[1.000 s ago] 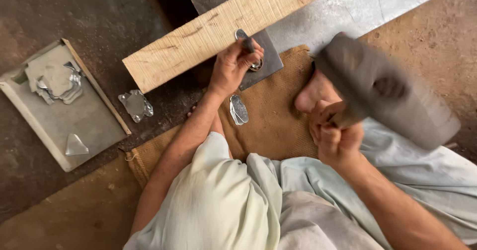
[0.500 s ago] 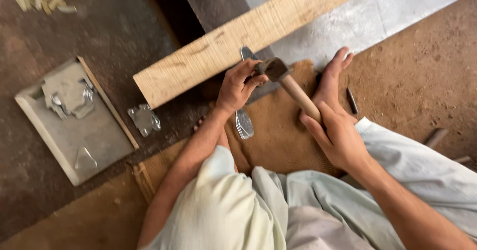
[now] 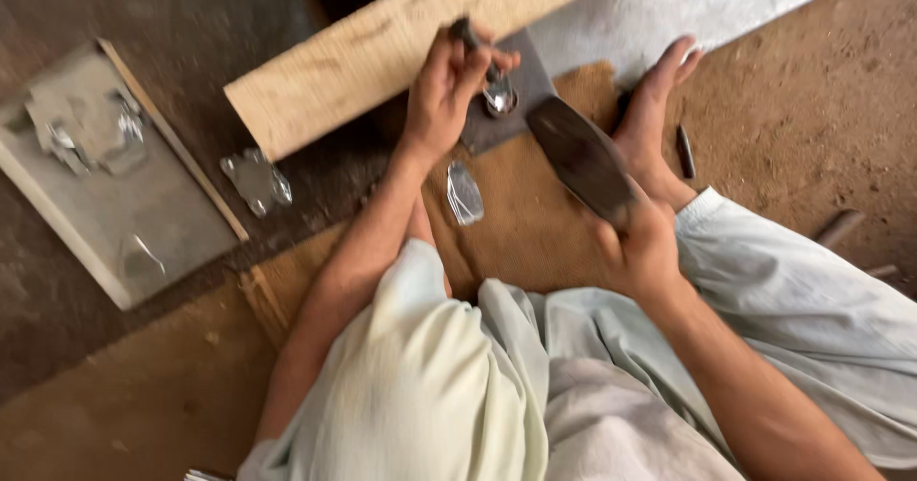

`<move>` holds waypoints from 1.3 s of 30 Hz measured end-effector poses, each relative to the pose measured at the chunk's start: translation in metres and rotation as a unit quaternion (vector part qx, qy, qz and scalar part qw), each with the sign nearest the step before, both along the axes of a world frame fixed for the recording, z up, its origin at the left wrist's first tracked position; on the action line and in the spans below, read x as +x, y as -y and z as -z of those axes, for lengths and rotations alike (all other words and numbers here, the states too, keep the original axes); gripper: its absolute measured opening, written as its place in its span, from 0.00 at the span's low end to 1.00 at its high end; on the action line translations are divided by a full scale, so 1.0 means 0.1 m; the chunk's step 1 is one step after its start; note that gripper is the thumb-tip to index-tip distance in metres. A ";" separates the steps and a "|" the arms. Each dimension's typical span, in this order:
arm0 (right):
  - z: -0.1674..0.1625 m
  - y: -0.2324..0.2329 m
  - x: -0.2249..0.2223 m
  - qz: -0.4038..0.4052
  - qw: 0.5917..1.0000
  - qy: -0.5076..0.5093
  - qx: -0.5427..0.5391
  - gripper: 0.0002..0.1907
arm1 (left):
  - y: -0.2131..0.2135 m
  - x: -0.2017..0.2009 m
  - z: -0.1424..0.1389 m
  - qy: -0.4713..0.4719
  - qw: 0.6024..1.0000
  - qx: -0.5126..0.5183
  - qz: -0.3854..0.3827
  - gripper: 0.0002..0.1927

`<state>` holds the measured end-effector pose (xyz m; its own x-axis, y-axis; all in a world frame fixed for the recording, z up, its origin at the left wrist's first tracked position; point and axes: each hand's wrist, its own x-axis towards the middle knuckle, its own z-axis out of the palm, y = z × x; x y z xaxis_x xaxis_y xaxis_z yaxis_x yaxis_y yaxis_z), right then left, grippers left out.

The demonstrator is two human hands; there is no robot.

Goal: The person sits on a mat and uses a hammer to shape small metal pieces on a metal anvil. They repeatedly pick up metal pieces from a tray, place them on the anvil, and strike them with a hammer, then return them to the tray.

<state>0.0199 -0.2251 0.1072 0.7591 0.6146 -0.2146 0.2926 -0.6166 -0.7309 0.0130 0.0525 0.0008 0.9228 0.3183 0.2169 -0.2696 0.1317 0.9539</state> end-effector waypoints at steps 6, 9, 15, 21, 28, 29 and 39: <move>0.05 -0.14 0.02 0.015 1.000 -0.008 0.015 0.11 | -0.01 0.04 0.01 -0.047 0.997 0.039 -0.043 0.18; 0.07 -0.12 -0.03 -0.009 1.000 0.002 -0.006 0.15 | 0.01 0.03 0.00 -0.013 1.000 -0.009 -0.027 0.20; 0.22 -0.09 -0.01 0.000 1.000 0.013 0.001 0.16 | 0.05 0.04 -0.02 -0.047 0.998 0.025 -0.035 0.18; -0.08 -0.15 0.12 -0.019 0.998 0.051 -0.007 0.16 | 0.08 0.02 -0.05 0.007 0.999 0.025 -0.044 0.16; -0.45 0.18 -0.06 0.045 0.962 -0.064 0.261 0.15 | 0.07 -0.01 -0.06 -0.009 0.989 0.148 0.000 0.14; -0.38 0.20 -0.03 -0.005 0.955 0.026 0.296 0.15 | 0.08 -0.01 -0.07 0.008 0.980 0.196 -0.008 0.14; 0.01 0.11 -0.06 0.007 1.000 -0.006 -0.003 0.14 | 0.09 0.00 -0.13 -0.038 0.998 0.026 -0.031 0.16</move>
<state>0.0140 -0.2358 0.1060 0.7648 0.6031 -0.2266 0.2756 -0.6241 -0.7311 0.0125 0.0436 0.0137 0.9159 0.3659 0.1651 -0.2030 0.0674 0.9768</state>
